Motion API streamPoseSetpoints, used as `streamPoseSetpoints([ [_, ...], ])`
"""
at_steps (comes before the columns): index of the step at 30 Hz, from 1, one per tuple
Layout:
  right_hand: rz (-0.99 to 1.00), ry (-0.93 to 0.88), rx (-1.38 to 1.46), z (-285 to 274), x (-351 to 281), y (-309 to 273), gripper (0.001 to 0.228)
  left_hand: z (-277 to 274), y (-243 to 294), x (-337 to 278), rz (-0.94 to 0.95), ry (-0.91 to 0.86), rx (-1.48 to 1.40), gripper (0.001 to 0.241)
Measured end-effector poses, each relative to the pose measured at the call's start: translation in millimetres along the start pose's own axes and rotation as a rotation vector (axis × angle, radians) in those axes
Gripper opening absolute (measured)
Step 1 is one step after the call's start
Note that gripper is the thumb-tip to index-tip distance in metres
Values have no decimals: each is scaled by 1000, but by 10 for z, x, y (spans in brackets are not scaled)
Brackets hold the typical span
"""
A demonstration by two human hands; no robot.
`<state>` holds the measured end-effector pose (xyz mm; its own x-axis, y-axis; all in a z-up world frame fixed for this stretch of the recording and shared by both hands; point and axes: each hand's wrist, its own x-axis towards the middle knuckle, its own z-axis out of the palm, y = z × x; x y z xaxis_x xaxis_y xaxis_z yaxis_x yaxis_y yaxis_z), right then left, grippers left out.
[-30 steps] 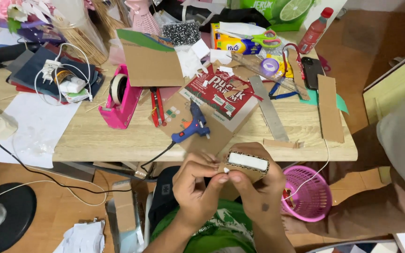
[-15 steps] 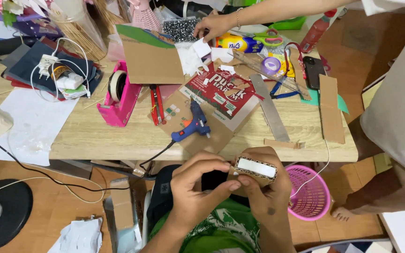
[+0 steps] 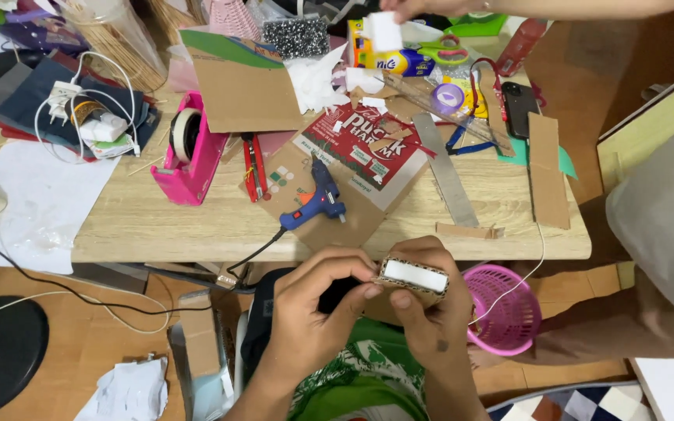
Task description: The person assembles a small cardboard structure by applying hot glue to a white foam block and attaching a cardboard piece. They then cut a larger cardboard sheet with scissors and secure it with tape. The workspace is cluttered with craft supplies.
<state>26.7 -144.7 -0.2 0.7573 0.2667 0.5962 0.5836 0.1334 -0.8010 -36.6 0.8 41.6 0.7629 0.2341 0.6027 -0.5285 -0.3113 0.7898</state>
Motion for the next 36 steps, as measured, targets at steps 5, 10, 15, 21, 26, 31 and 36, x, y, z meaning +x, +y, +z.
streamPoseSetpoints([
  [5,-25,13,17,-12,-30,6,39,-1,-1,-16,-10,-12,-10,11],
  [10,-50,-10,108,-38,-3,-20,38,8,-75,-76,-144,99,-174,9],
  [15,-135,19,109,-41,12,-12,37,-37,-207,-100,-111,141,-195,28],
  [21,-124,24,130,-4,40,-95,36,-23,-105,-25,-121,123,-47,18],
  [26,-110,40,222,-20,7,-81,35,-18,-138,25,-96,149,58,19],
  [31,-96,63,294,-27,-7,-44,37,-13,-172,-11,-116,158,39,15],
  [36,-62,44,279,-27,-7,-47,35,-22,-149,-30,-46,-70,-2,16],
])
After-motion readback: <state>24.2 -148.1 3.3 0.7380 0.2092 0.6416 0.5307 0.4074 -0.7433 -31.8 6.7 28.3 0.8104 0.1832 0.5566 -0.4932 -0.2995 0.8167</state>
